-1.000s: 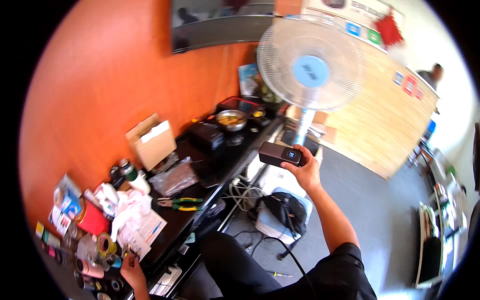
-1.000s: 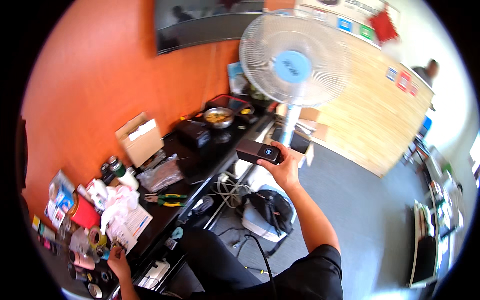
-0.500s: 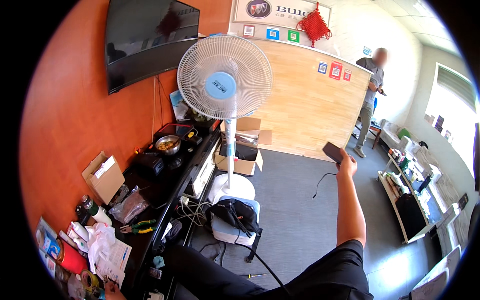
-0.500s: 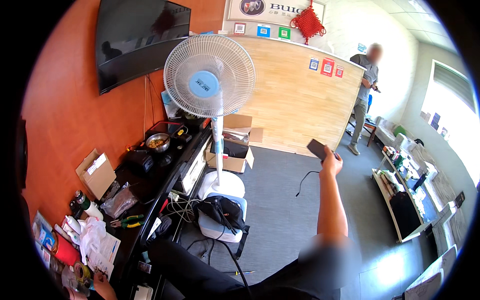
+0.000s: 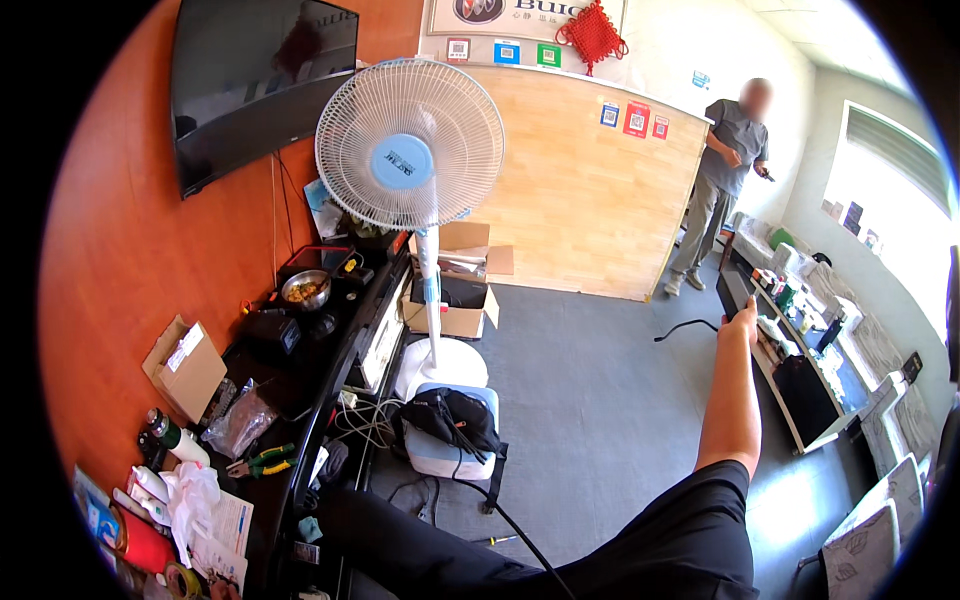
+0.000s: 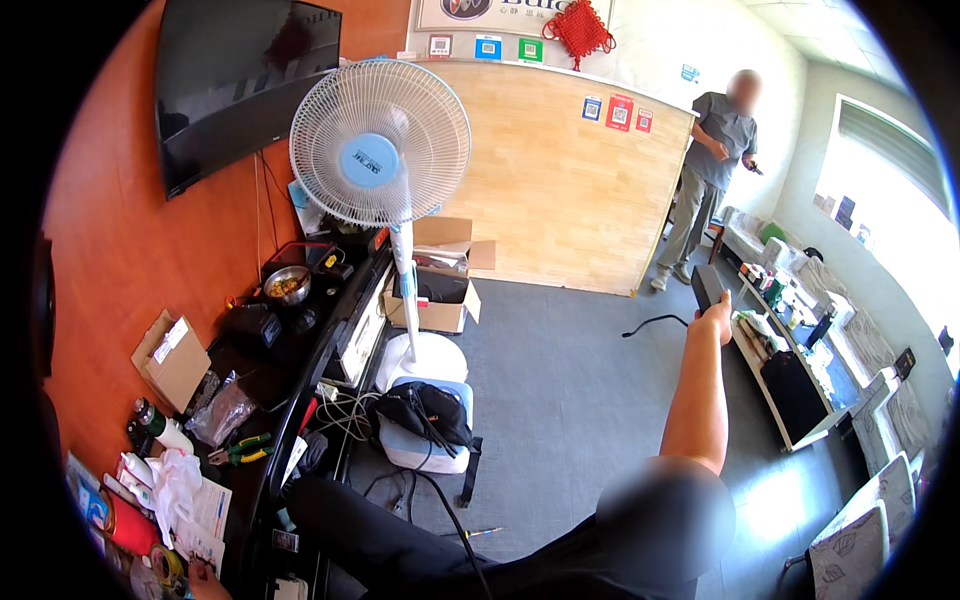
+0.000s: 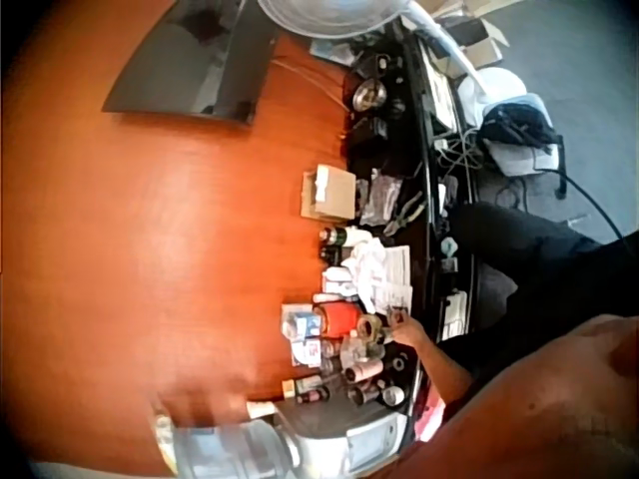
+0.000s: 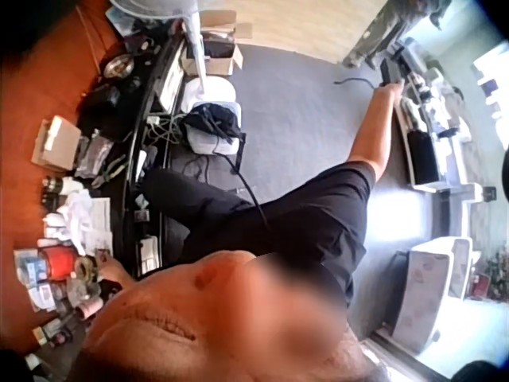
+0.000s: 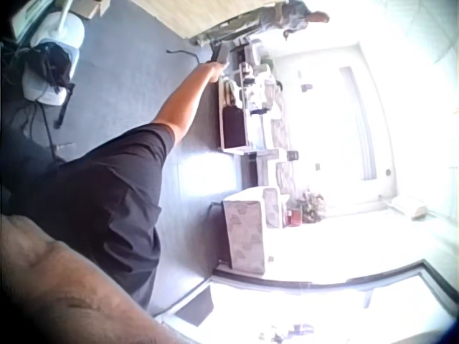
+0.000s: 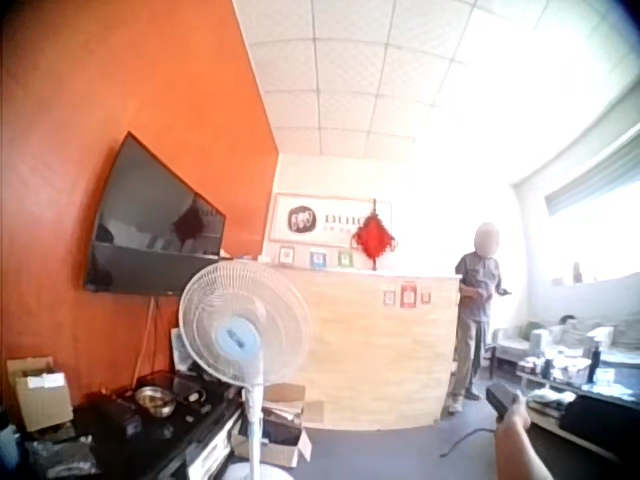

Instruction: The person handles a small circuit board and wires with their hands while sitting at a cluttered workspace. They move items aside on the desk and pick up an electronic module to work on it.

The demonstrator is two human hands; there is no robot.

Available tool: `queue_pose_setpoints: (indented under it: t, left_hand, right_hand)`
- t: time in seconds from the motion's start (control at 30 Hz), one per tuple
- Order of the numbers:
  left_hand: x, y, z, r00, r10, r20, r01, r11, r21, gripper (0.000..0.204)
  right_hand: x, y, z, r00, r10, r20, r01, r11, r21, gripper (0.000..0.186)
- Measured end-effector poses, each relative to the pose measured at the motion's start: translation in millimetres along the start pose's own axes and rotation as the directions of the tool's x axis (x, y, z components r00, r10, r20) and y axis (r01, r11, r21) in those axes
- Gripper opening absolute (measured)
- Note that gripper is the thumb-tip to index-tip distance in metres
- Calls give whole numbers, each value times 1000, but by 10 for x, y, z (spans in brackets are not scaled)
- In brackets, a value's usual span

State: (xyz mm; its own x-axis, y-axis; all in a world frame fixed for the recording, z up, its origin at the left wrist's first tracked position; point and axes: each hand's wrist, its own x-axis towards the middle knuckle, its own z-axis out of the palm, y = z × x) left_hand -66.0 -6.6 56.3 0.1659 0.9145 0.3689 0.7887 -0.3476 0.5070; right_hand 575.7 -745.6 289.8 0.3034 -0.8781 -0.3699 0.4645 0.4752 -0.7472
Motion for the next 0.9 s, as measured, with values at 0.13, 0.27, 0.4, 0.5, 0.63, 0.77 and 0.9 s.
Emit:
queue_pose_setpoints:
  t: [0.13,0.27,0.4,0.5,0.63,0.77,0.9]
  left_hand:
    - [28,-46,32,998,64,-20,-63,997,47,29]
    - [25,-8,20,1000,25,-18,-23,995,97,28]
    - [49,-161,79,997,72,-35,-70,997,44,30]
    - [49,-179,113,999,29,-41,-23,990,137,32]
    - [61,-239,129,998,47,-51,-44,997,57,35]
    - [110,-392,237,999,39,-33,-33,984,173,36]
    - [60,-272,173,998,36,-54,-26,986,166,34]
  right_hand:
    - [-20,-14,-2,1000,28,-7,-28,999,14,58]
    - [-41,3,2,999,35,5,-35,998,44,56]
    - [-81,-14,44,998,67,-4,-67,998,12,54]
    - [-75,-43,63,999,43,25,-44,999,26,54]
    - [-122,-122,143,999,40,8,-40,999,25,51]
    - [110,-171,223,997,-48,57,47,999,21,43]
    - [-26,-206,246,992,-117,44,119,992,-51,44]
